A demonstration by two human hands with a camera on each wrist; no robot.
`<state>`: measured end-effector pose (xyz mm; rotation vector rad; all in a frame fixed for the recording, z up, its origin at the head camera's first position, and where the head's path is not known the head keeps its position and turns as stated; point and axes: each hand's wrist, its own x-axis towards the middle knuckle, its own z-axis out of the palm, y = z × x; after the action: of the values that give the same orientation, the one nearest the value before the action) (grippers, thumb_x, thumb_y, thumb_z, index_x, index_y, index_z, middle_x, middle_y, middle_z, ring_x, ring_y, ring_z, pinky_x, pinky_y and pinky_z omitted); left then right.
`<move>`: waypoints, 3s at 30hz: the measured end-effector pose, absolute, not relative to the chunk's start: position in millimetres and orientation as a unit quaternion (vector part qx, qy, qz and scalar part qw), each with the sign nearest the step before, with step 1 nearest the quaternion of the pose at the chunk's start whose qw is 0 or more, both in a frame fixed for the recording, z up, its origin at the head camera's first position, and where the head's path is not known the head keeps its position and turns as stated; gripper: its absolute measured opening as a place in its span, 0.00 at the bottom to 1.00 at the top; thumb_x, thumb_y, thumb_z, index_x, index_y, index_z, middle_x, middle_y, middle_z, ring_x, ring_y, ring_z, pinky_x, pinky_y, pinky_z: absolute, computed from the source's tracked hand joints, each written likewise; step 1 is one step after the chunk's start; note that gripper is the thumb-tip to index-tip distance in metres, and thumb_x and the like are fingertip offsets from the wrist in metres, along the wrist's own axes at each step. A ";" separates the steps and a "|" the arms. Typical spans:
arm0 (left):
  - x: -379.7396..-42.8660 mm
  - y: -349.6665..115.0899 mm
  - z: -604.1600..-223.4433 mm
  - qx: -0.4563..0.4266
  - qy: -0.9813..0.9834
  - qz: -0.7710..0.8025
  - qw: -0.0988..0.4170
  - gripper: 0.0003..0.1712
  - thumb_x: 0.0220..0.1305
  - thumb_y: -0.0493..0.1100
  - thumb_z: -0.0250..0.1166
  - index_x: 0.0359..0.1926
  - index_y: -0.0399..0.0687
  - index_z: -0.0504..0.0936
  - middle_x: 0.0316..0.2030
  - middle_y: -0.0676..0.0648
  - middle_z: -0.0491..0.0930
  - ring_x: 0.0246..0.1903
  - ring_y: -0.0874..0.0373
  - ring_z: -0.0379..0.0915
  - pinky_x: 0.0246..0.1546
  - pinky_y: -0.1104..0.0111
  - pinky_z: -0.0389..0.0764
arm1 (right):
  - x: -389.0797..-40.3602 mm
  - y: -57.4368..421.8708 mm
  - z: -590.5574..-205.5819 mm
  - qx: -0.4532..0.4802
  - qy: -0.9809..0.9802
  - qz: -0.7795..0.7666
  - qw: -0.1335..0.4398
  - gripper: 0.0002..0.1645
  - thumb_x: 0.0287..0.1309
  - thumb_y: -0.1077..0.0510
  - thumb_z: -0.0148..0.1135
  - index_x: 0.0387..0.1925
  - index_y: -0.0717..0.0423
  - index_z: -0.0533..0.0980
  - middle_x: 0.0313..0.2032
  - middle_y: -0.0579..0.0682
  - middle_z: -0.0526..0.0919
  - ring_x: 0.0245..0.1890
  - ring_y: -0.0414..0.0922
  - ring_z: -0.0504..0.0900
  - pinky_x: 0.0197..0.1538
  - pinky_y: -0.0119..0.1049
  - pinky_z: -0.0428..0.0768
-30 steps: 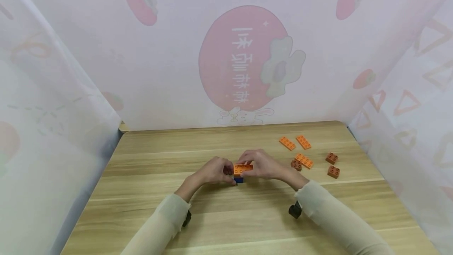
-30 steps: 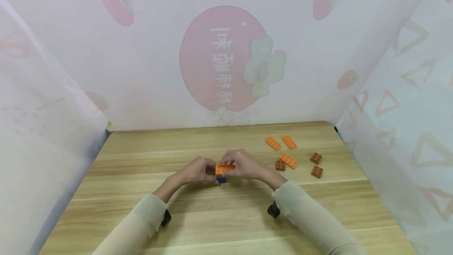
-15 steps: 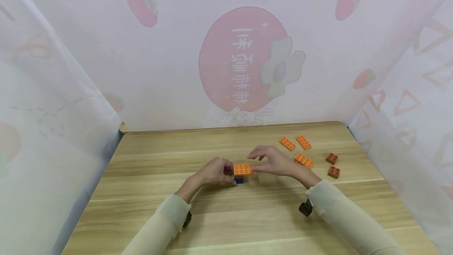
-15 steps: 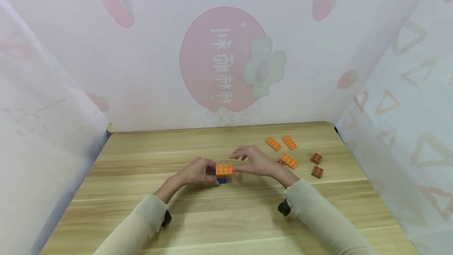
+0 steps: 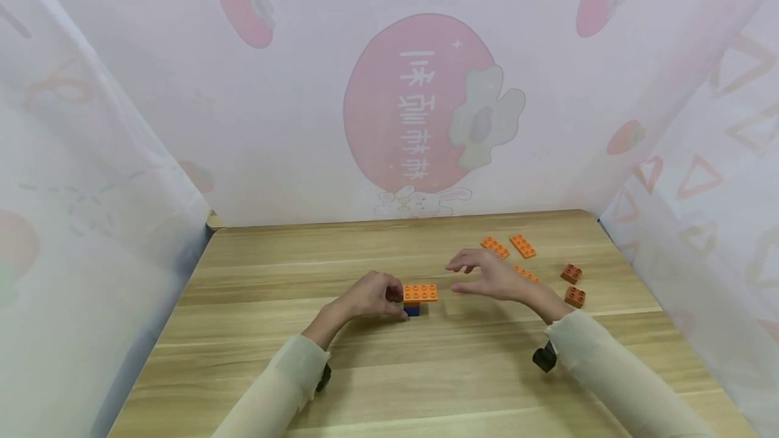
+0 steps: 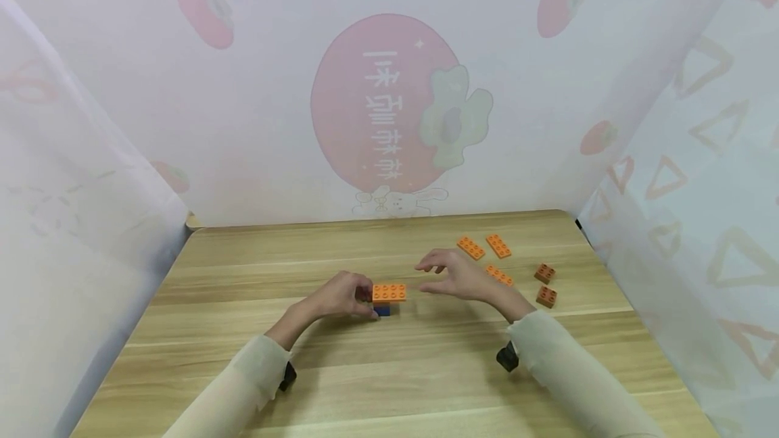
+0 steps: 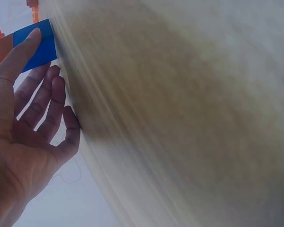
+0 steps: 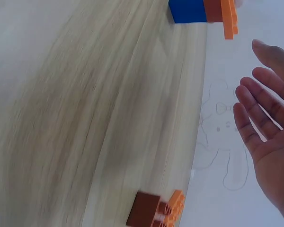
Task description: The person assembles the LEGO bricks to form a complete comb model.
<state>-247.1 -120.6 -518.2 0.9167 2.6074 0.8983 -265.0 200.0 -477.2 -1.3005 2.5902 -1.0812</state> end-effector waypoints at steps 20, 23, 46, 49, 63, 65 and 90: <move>-245.9 -120.3 -517.5 0.322 0.888 0.309 0.108 0.14 0.55 0.46 0.84 0.37 0.50 0.87 0.32 0.57 0.85 0.30 0.66 0.77 0.34 0.72 0.81 | -271.1 240.8 -482.2 -0.402 0.858 -0.320 0.004 0.19 0.59 0.60 0.79 0.52 0.59 0.87 0.51 0.54 0.89 0.46 0.58 0.88 0.49 0.53 0.87; -245.6 -120.6 -517.2 0.329 0.887 0.307 0.101 0.14 0.55 0.46 0.84 0.36 0.49 0.87 0.32 0.56 0.85 0.30 0.67 0.77 0.34 0.72 0.81 | -272.2 248.3 -484.0 -0.384 0.864 -0.326 0.023 0.20 0.61 0.58 0.78 0.53 0.60 0.86 0.52 0.53 0.88 0.47 0.59 0.87 0.50 0.57 0.86; -245.9 -122.0 -516.5 0.326 0.886 0.314 0.106 0.14 0.55 0.46 0.84 0.36 0.50 0.87 0.32 0.57 0.85 0.30 0.66 0.76 0.34 0.71 0.81 | -275.0 293.6 -494.1 -0.345 0.896 -0.277 0.011 0.24 0.57 0.57 0.81 0.54 0.61 0.86 0.53 0.56 0.88 0.49 0.54 0.87 0.51 0.55 0.86; -246.7 -121.9 -516.1 0.325 0.887 0.310 0.107 0.14 0.56 0.46 0.84 0.36 0.50 0.87 0.32 0.57 0.85 0.30 0.66 0.77 0.34 0.71 0.81 | -275.5 297.4 -496.3 -0.345 0.898 -0.272 0.012 0.25 0.57 0.55 0.82 0.54 0.61 0.86 0.52 0.55 0.89 0.49 0.53 0.87 0.51 0.55 0.86; -248.9 -120.3 -517.7 0.322 0.890 0.303 0.109 0.14 0.56 0.48 0.84 0.37 0.51 0.87 0.32 0.58 0.85 0.30 0.66 0.77 0.35 0.71 0.81 | -278.7 308.7 -504.1 -0.348 0.901 -0.260 0.013 0.19 0.52 0.55 0.85 0.45 0.55 0.89 0.46 0.50 0.90 0.45 0.49 0.87 0.47 0.48 0.87; -248.7 -120.7 -518.2 0.322 0.889 0.306 0.110 0.14 0.56 0.47 0.84 0.37 0.51 0.87 0.32 0.58 0.84 0.30 0.66 0.77 0.34 0.72 0.81 | -278.7 310.4 -505.6 -0.347 0.904 -0.251 0.006 0.21 0.51 0.55 0.85 0.46 0.56 0.89 0.46 0.49 0.90 0.46 0.49 0.87 0.49 0.49 0.86; -248.1 -120.5 -519.8 0.326 0.884 0.315 0.112 0.14 0.55 0.47 0.85 0.36 0.51 0.87 0.31 0.58 0.84 0.29 0.66 0.77 0.33 0.71 0.81 | -273.5 314.8 -511.7 -0.351 0.909 -0.224 -0.001 0.21 0.51 0.57 0.85 0.46 0.59 0.89 0.43 0.50 0.89 0.42 0.49 0.87 0.45 0.46 0.86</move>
<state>-248.1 -120.5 -519.8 0.9565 2.5957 0.9261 -273.5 314.8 -511.7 -1.1038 2.8579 -0.7042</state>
